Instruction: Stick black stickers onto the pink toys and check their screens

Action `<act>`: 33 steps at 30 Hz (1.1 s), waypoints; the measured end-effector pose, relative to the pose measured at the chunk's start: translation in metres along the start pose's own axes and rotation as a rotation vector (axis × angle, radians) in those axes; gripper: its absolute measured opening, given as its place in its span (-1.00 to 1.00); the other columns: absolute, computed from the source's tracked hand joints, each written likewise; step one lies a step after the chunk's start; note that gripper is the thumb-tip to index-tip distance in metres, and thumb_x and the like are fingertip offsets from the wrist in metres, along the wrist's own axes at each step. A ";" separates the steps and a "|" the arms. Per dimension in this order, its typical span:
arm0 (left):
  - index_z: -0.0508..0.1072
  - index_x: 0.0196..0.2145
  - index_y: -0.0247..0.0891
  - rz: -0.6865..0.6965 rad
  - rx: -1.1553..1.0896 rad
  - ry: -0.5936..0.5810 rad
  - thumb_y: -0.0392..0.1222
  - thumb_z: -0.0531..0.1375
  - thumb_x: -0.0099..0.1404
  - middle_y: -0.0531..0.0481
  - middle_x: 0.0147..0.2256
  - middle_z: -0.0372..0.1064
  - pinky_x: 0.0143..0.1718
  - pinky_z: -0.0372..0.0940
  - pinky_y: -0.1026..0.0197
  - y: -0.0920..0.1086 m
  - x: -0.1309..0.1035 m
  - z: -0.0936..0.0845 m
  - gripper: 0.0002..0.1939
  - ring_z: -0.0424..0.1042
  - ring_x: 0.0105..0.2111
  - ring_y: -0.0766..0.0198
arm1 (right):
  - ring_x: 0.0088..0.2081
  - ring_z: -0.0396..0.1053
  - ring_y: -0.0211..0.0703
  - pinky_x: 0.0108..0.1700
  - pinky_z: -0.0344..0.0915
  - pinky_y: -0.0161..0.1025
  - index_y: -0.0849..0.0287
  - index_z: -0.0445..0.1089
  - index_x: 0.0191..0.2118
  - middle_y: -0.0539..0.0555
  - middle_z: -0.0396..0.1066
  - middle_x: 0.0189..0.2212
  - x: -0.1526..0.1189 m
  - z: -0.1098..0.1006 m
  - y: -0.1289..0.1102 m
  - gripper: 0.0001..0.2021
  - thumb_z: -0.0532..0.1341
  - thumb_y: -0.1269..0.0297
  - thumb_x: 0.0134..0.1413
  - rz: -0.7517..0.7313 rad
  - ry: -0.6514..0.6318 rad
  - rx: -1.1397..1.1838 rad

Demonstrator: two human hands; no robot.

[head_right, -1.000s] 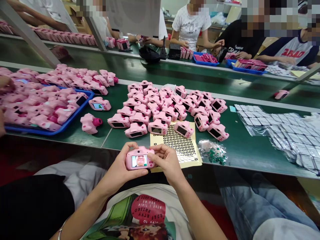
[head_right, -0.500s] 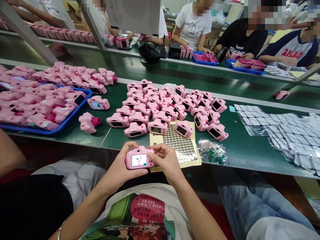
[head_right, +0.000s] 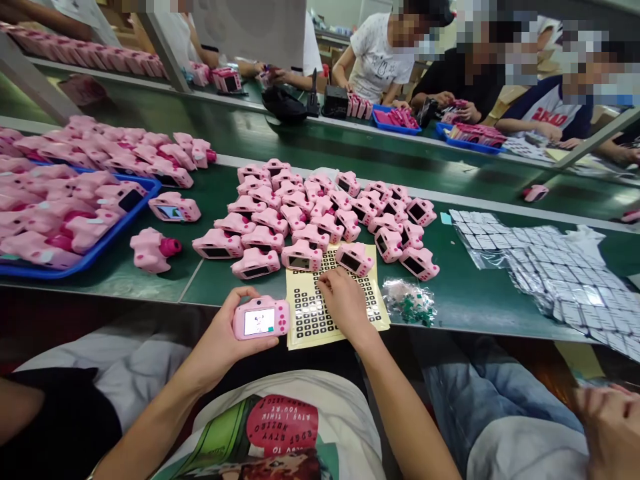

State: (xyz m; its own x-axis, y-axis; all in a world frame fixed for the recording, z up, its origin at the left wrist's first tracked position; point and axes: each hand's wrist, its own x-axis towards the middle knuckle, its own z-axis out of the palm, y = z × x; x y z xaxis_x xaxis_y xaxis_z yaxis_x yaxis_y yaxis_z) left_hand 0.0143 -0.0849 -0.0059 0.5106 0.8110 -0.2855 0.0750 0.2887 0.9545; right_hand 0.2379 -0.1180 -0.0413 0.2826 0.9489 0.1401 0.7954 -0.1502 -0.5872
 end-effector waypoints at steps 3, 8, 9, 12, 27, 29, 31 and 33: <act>0.17 -0.14 -0.13 -0.016 0.007 -0.004 -0.23 0.49 -0.13 0.07 -0.20 0.44 -0.28 0.35 0.30 0.000 0.004 0.000 -0.31 0.49 -0.27 0.25 | -0.25 0.38 -0.08 -0.27 0.17 -0.21 0.15 0.41 -0.31 0.09 0.44 -0.27 0.009 0.000 -0.011 -0.94 0.21 0.36 0.20 0.047 -0.056 -0.106; 0.20 -0.15 -0.12 -0.002 0.023 0.035 -0.18 0.49 -0.13 0.07 -0.26 0.46 -0.34 0.35 0.30 0.004 0.009 0.002 -0.33 0.49 -0.34 0.23 | -0.22 0.38 -0.11 -0.29 0.13 -0.24 0.15 0.38 -0.33 0.07 0.43 -0.26 0.019 -0.006 -0.021 -0.93 0.20 0.39 0.21 0.072 -0.129 -0.140; 0.20 -0.15 -0.12 -0.001 0.032 0.039 -0.17 0.50 -0.14 0.07 -0.28 0.46 -0.35 0.35 0.29 0.005 0.009 0.003 -0.32 0.49 -0.35 0.22 | -0.22 0.38 -0.11 -0.29 0.13 -0.24 0.15 0.38 -0.33 0.06 0.43 -0.27 0.020 -0.007 -0.020 -0.93 0.21 0.39 0.21 0.071 -0.135 -0.138; 0.20 -0.16 -0.13 -0.001 0.053 0.055 -0.16 0.50 -0.17 0.05 -0.26 0.46 -0.34 0.38 0.27 0.008 0.009 0.005 -0.31 0.50 -0.33 0.19 | -0.22 0.37 -0.09 -0.27 0.13 -0.23 0.17 0.36 -0.32 0.08 0.41 -0.26 0.020 -0.008 -0.016 -0.94 0.19 0.40 0.21 0.060 -0.145 -0.118; 0.13 -0.13 -0.16 0.034 0.023 -0.060 -0.27 0.41 -0.05 0.11 -0.30 0.35 -0.37 0.30 0.33 0.005 0.005 0.015 -0.37 0.40 -0.35 0.29 | -0.31 0.31 -0.16 -0.28 0.17 -0.24 0.15 0.29 -0.28 0.06 0.34 -0.30 -0.026 -0.005 -0.069 -0.89 0.09 0.29 0.29 -0.146 -0.068 0.354; 0.13 -0.13 -0.17 0.059 0.035 -0.060 -0.27 0.39 -0.03 0.10 -0.28 0.33 -0.36 0.30 0.32 0.004 0.005 0.016 -0.40 0.38 -0.34 0.29 | -0.31 0.31 -0.14 -0.27 0.18 -0.23 0.15 0.29 -0.28 0.07 0.34 -0.30 -0.025 -0.003 -0.070 -0.89 0.10 0.28 0.29 -0.146 -0.059 0.334; 0.14 -0.13 -0.17 0.086 0.058 -0.052 -0.28 0.38 -0.02 0.10 -0.25 0.31 -0.35 0.30 0.32 0.004 0.004 0.016 -0.42 0.37 -0.33 0.30 | -0.31 0.32 -0.14 -0.26 0.19 -0.24 0.15 0.30 -0.28 0.06 0.34 -0.31 -0.024 -0.002 -0.069 -0.89 0.10 0.29 0.29 -0.152 -0.051 0.328; 0.15 -0.13 -0.18 0.110 0.084 -0.046 -0.29 0.37 -0.01 0.09 -0.23 0.28 -0.35 0.29 0.32 0.003 0.004 0.016 -0.43 0.36 -0.33 0.31 | -0.31 0.33 -0.15 -0.27 0.19 -0.25 0.15 0.31 -0.29 0.06 0.34 -0.32 -0.024 -0.002 -0.069 -0.90 0.11 0.31 0.28 -0.160 -0.039 0.317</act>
State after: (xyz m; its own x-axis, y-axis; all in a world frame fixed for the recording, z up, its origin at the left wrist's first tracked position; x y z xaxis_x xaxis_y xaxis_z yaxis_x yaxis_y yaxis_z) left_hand 0.0304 -0.0888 -0.0027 0.5581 0.8108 -0.1764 0.0868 0.1544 0.9842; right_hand 0.1774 -0.1311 -0.0022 0.1421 0.9642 0.2237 0.6205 0.0893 -0.7791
